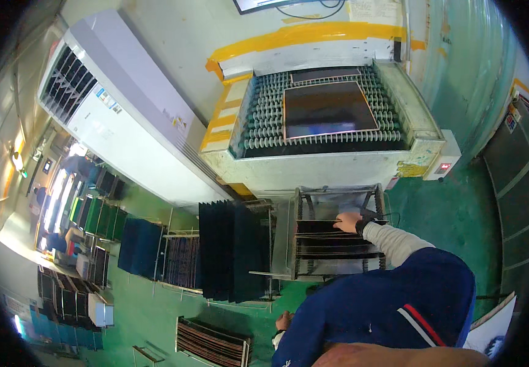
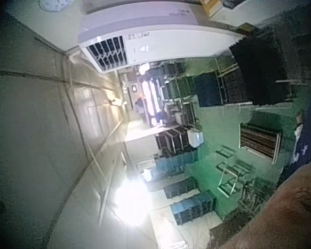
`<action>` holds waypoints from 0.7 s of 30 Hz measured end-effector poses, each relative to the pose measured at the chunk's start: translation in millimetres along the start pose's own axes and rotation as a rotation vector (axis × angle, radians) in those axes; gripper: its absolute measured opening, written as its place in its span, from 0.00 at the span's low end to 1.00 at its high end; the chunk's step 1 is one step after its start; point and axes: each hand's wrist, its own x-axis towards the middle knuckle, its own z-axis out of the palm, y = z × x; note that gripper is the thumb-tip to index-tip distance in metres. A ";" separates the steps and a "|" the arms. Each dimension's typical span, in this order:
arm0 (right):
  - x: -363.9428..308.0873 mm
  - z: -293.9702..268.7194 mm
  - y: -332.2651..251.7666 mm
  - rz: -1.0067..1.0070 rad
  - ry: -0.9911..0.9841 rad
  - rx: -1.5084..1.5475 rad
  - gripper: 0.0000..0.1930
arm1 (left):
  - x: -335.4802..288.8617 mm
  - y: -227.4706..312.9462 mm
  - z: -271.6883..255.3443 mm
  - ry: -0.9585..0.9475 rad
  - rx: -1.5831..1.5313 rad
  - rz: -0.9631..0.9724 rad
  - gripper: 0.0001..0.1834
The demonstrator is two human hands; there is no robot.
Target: The recorder takes glass panels from a rack and places them into a cleaning or processing machine, then resets the machine.
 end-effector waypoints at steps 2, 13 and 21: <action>3.4 7.3 9.4 0.024 -0.004 -0.042 0.17 | -9.3 -1.1 1.9 -0.009 -0.061 0.003 0.21; -13.1 6.7 -11.8 0.020 -0.020 -0.034 0.16 | -26.2 -38.7 -4.5 -0.042 -0.110 0.374 0.14; -15.9 6.2 -7.9 -0.154 0.170 -0.053 0.14 | -30.5 -27.8 -6.5 -0.048 -0.318 0.204 0.13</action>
